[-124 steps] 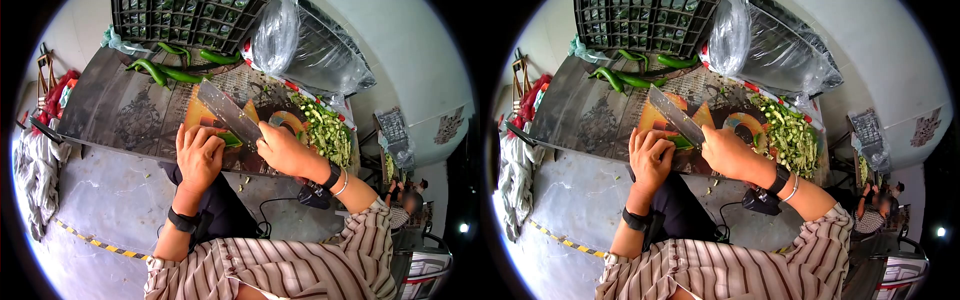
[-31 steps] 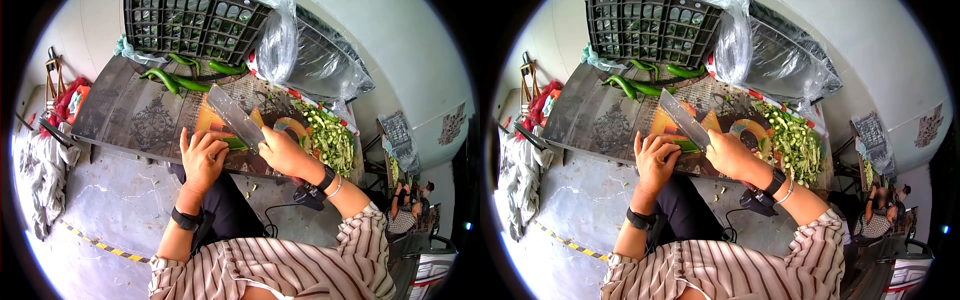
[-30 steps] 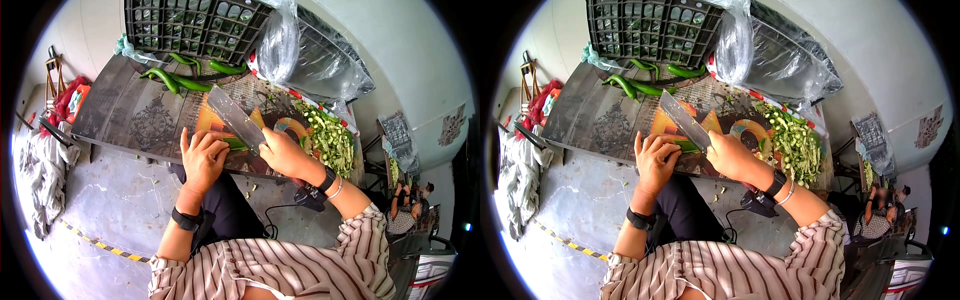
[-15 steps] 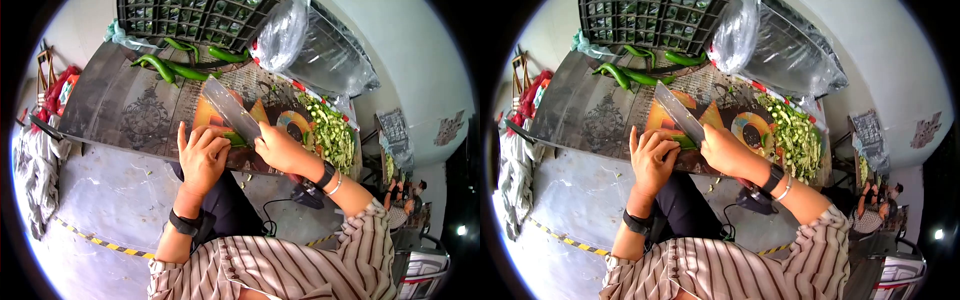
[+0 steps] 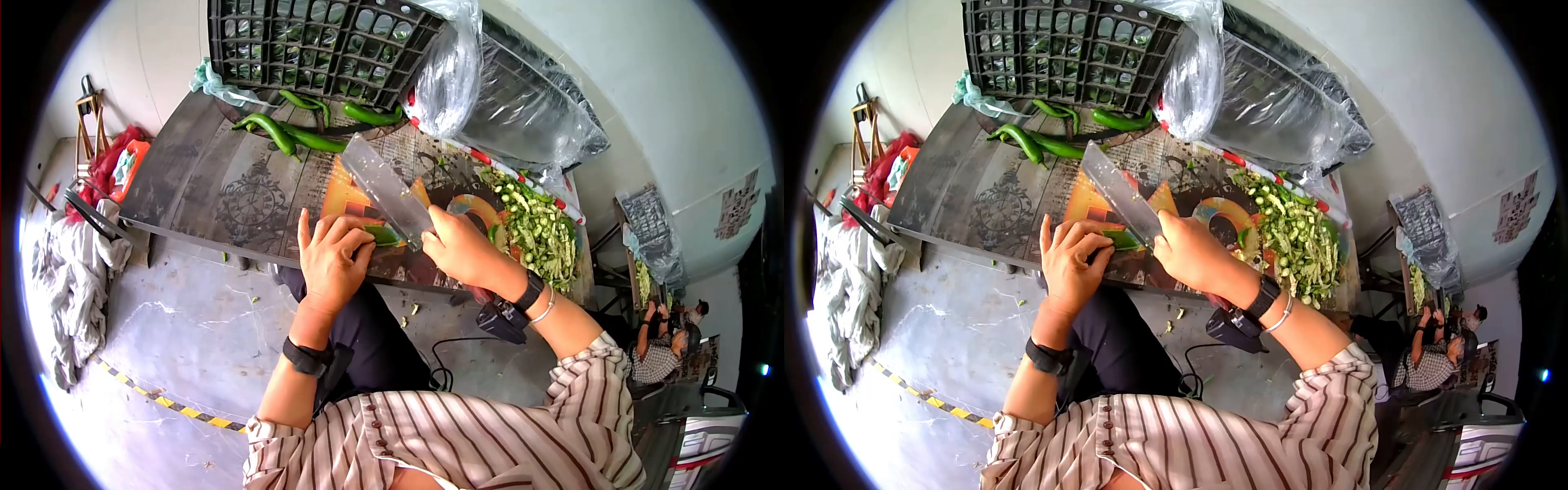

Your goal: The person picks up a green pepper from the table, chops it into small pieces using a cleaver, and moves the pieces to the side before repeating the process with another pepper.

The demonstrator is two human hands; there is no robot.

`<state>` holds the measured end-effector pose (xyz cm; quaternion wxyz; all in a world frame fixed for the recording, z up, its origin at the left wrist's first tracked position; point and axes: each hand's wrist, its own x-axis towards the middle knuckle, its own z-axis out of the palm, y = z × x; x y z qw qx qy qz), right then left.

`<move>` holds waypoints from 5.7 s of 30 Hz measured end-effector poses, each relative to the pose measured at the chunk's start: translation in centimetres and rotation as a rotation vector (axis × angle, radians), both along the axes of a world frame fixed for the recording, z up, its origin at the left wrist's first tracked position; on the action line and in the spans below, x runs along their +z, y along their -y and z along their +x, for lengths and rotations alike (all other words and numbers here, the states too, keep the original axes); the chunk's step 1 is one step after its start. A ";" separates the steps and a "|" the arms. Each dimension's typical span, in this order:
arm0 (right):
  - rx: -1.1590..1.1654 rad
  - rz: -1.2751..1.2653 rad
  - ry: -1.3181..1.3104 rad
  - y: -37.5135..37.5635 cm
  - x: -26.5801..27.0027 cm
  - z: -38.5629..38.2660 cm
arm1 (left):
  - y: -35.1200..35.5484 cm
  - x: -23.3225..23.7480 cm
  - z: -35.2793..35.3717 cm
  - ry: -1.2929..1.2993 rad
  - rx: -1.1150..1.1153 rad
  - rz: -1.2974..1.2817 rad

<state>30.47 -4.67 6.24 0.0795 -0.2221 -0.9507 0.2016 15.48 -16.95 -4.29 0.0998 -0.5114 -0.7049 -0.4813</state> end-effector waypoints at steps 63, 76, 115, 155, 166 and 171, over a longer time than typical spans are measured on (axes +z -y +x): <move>-0.064 -0.140 0.230 1.2 2.0 -1.4 | 0.1 0.4 0.0 0.033 0.003 -0.032; 0.004 -0.095 0.264 0.7 1.6 -1.9 | 0.0 0.5 -0.2 0.033 0.009 -0.029; 0.025 -0.143 0.191 1.0 1.1 -2.2 | 0.9 0.3 -0.5 0.028 0.038 0.071; -0.160 -0.290 0.168 2.0 1.2 -1.6 | 0.6 0.2 -0.7 0.061 -0.005 0.121; 0.017 -0.089 0.202 0.7 0.8 -2.1 | 0.7 -0.1 -0.6 0.122 -0.009 0.083; -0.051 -0.193 0.330 0.6 1.7 -2.8 | 0.6 0.2 -0.5 0.144 -0.006 0.100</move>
